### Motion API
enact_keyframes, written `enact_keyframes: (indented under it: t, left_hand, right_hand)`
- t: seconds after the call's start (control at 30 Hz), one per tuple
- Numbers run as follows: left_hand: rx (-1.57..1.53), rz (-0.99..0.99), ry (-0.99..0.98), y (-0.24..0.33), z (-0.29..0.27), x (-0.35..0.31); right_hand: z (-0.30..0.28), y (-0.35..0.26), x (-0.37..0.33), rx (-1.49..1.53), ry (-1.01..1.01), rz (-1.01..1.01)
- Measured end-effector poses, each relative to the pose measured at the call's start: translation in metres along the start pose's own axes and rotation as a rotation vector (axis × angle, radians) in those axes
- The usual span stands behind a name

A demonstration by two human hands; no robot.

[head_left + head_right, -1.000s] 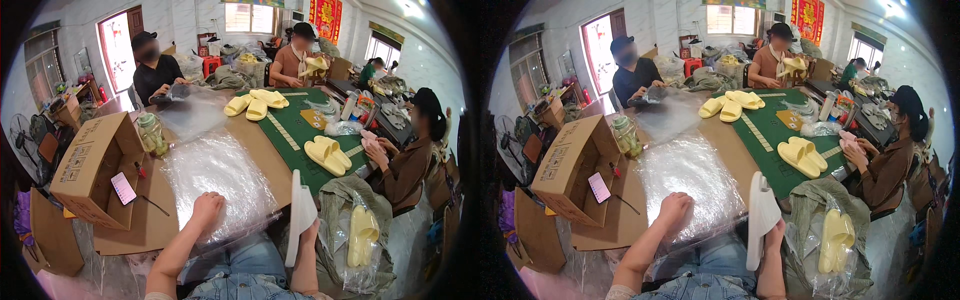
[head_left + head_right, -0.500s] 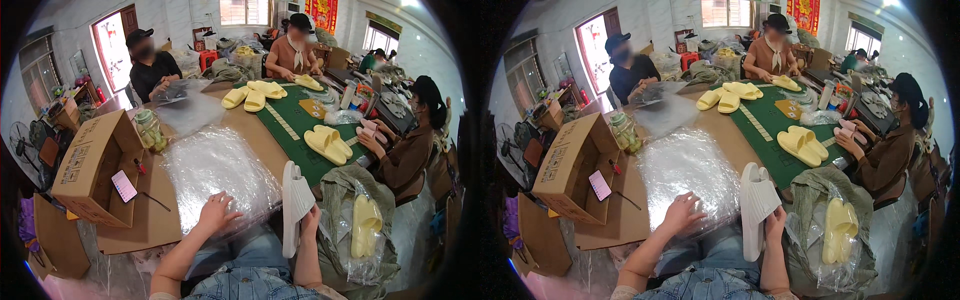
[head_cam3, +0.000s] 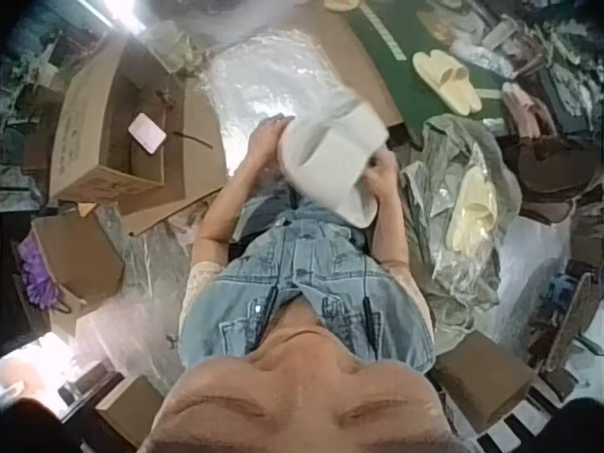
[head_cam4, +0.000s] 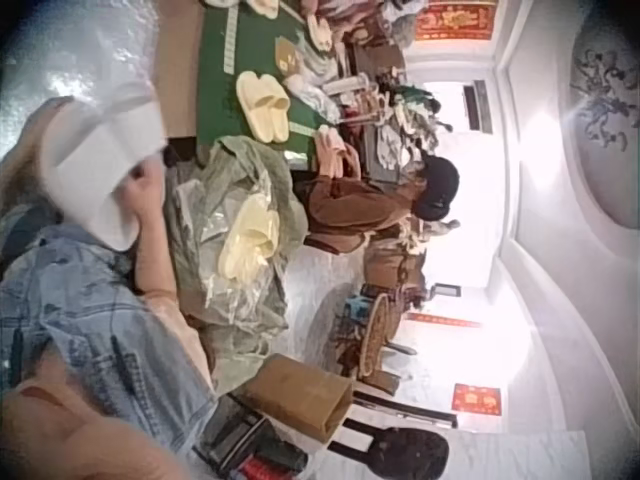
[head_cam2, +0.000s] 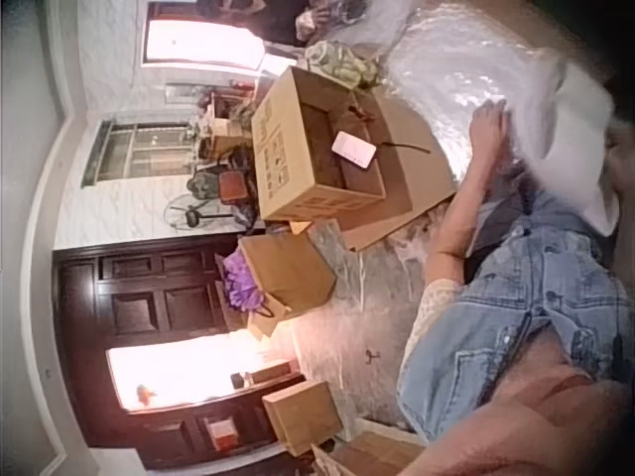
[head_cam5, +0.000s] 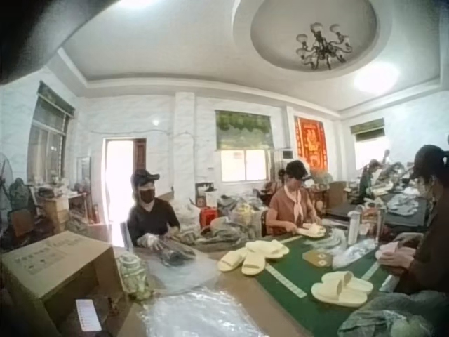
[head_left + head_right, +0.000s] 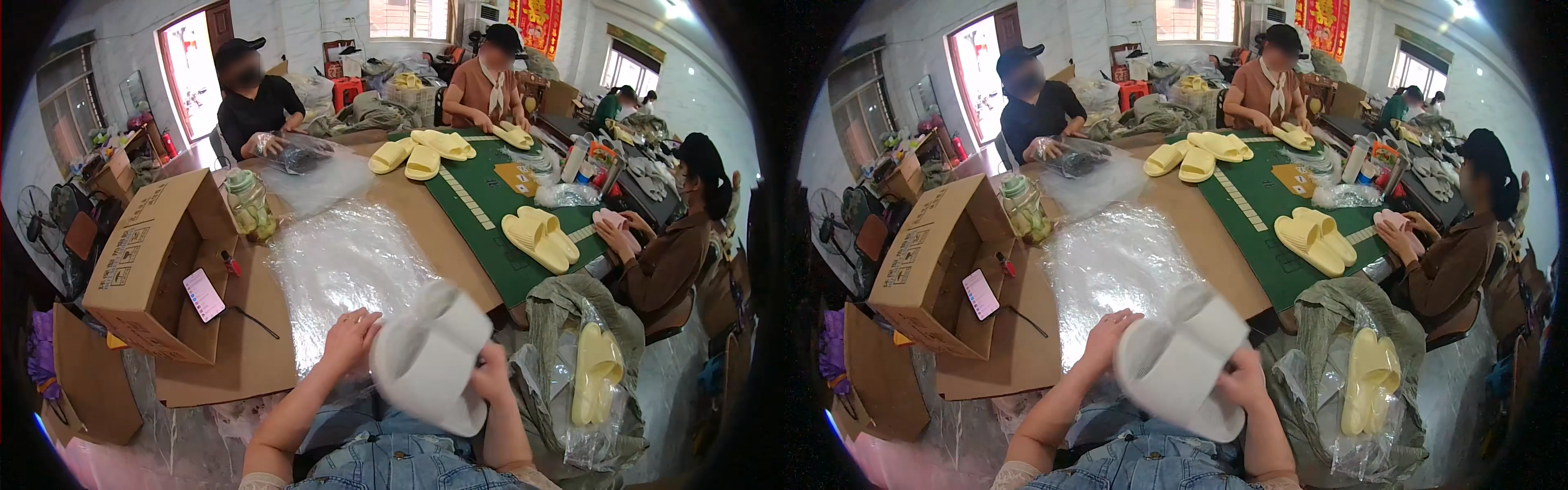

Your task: The person wraps pairs of slippers in bubble wrap and places them into a large sack. They handle yellow, pink, and white slippers, picking them up from the table, wrapping them, and depositing them into the sack repeatedly.

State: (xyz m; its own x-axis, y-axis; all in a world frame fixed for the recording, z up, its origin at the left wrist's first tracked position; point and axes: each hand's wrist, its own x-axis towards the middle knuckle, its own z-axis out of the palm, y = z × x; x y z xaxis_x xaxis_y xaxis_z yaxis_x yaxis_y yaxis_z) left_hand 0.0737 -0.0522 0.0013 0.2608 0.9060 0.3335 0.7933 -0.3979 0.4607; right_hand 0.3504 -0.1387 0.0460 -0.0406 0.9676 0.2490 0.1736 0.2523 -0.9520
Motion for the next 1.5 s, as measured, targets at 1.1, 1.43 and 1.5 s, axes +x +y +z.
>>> enact_keyframes:
  t: [1.1,1.43,1.5]
  left_hand:
    - [-0.224,0.318,-0.228,0.044,-0.046,-0.033]
    - [-0.035,0.071,0.218,-0.064,-0.013,0.015]
    - [-0.168,0.004,0.191,-0.069,0.000,0.014]
  right_hand:
    - [0.139,0.087,0.172,-0.743,-0.053,0.012]
    - [0.107,0.106,0.113,-0.683,-0.143,-0.495]
    - [0.088,0.099,0.084,-0.620,-0.204,-0.495]
